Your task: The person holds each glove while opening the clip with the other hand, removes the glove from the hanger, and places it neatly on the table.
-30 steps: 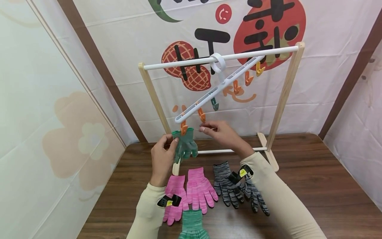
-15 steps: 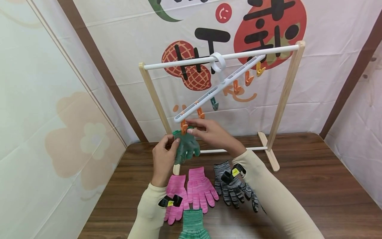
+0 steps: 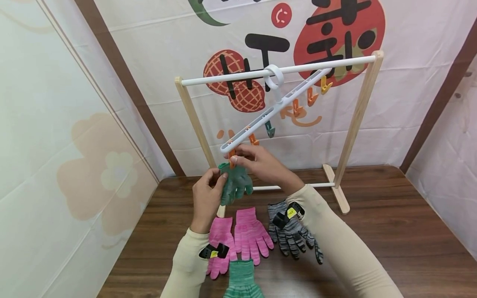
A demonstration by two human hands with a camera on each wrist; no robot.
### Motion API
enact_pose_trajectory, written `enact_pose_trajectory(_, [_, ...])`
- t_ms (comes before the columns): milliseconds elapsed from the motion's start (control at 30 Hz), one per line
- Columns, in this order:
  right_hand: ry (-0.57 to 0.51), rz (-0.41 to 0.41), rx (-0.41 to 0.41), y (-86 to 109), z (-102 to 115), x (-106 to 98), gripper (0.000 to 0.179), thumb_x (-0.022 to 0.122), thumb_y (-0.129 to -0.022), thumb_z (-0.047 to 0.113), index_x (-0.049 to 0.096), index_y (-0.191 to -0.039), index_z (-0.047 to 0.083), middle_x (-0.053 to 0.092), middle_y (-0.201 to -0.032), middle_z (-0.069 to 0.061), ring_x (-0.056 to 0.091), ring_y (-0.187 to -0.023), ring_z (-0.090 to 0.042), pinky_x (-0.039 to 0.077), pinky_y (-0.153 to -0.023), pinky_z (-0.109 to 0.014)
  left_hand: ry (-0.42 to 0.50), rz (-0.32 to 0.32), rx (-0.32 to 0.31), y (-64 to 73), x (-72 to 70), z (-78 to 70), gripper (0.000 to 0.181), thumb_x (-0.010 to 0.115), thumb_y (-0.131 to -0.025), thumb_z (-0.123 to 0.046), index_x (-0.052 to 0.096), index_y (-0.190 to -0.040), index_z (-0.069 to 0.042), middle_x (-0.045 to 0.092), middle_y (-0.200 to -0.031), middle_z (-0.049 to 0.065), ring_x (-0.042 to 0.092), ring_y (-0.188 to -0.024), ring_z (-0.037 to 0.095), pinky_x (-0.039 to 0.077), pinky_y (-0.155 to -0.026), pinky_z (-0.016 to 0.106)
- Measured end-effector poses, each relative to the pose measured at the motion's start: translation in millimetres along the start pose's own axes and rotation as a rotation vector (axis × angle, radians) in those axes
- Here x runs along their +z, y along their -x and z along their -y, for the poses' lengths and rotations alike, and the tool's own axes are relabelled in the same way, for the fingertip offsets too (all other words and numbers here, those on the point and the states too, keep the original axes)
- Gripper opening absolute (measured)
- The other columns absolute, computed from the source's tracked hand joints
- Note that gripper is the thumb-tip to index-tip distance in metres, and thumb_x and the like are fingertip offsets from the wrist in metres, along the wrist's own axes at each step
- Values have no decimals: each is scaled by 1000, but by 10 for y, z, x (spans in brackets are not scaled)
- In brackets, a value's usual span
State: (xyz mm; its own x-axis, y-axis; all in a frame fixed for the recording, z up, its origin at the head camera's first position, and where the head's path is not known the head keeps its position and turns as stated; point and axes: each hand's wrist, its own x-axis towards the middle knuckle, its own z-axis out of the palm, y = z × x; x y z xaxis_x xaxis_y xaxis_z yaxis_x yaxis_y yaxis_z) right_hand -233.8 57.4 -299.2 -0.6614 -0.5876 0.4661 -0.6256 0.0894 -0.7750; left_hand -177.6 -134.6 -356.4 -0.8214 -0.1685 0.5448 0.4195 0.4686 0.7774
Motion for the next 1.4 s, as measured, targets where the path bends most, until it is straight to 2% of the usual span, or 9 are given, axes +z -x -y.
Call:
enact_pose_trajectory(200, [-18, -49, -17, -15, -15, -5, 25, 60, -104, 22, 74, -121, 10, 74, -116, -2, 65, -115, -13, 51, -96, -40, -21, -3, 50, 24, -4, 4, 12, 72, -96, -14, 72, -101, -2, 68, -81, 7, 60, -72, 17, 48, -64, 24])
enact_pose_trajectory(333, [-41, -85, -9, -23, -37, 6, 27, 62, -103, 24, 73, -126, 15, 74, -116, 0, 65, -116, -12, 51, -97, -39, -20, 5, 63, 43, -2, 17, 14, 72, -96, -14, 72, -102, -2, 68, -79, 7, 60, -71, 16, 47, -62, 23])
enact_pose_trajectory(600, [-37, -151, 8, -34, -50, 46, 24, 64, -102, 24, 77, -120, 14, 76, -110, 4, 67, -112, -10, 53, -95, -36, -37, 31, 37, 120, -28, 39, 11, 71, -97, -12, 71, -99, -2, 66, -77, 6, 58, -69, 17, 46, -60, 25])
enact_pose_trajectory(767, [-18, -195, 32, -26, -41, 36, 25, 64, -102, 26, 77, -118, 11, 76, -109, 3, 66, -112, -10, 52, -98, -37, -44, 75, 10, 196, -63, 85, 9, 72, -96, -11, 72, -99, -3, 64, -76, 5, 57, -69, 17, 46, -61, 24])
enact_pose_trajectory(900, [-11, -200, 40, -12, -35, 24, 24, 66, -101, 27, 78, -117, 13, 76, -107, 3, 68, -110, -11, 53, -96, -38, -14, 142, -25, 289, -82, 115, 8, 71, -97, -14, 71, -96, -6, 60, -74, 3, 53, -67, 16, 44, -59, 26])
enact_pose_trajectory(1067, [18, -192, 54, -6, -38, 18, 25, 69, -99, 32, 78, -115, 15, 76, -105, 7, 69, -103, -9, 54, -88, -36, 66, 241, -66, 447, -56, 95, 7, 71, -97, -15, 71, -93, -9, 57, -73, 3, 49, -65, 15, 41, -58, 26])
enact_pose_trajectory(1233, [51, -173, 55, -3, -30, 1, 25, 68, -99, 36, 78, -111, 17, 75, -102, 8, 68, -94, -11, 50, -79, -38, 162, 378, -160, 681, 52, 39, 6, 71, -97, -15, 71, -94, -10, 62, -77, 3, 50, -62, 13, 42, -58, 25])
enact_pose_trajectory(1400, [55, -167, 83, 6, -44, -19, 24, 69, -98, 37, 77, -111, 19, 74, -103, 7, 68, -97, -11, 51, -82, -38, 228, 514, -221, 911, 198, -10, 11, 71, -96, -15, 67, -93, -5, 56, -73, -1, 47, -64, 8, 41, -62, 24])
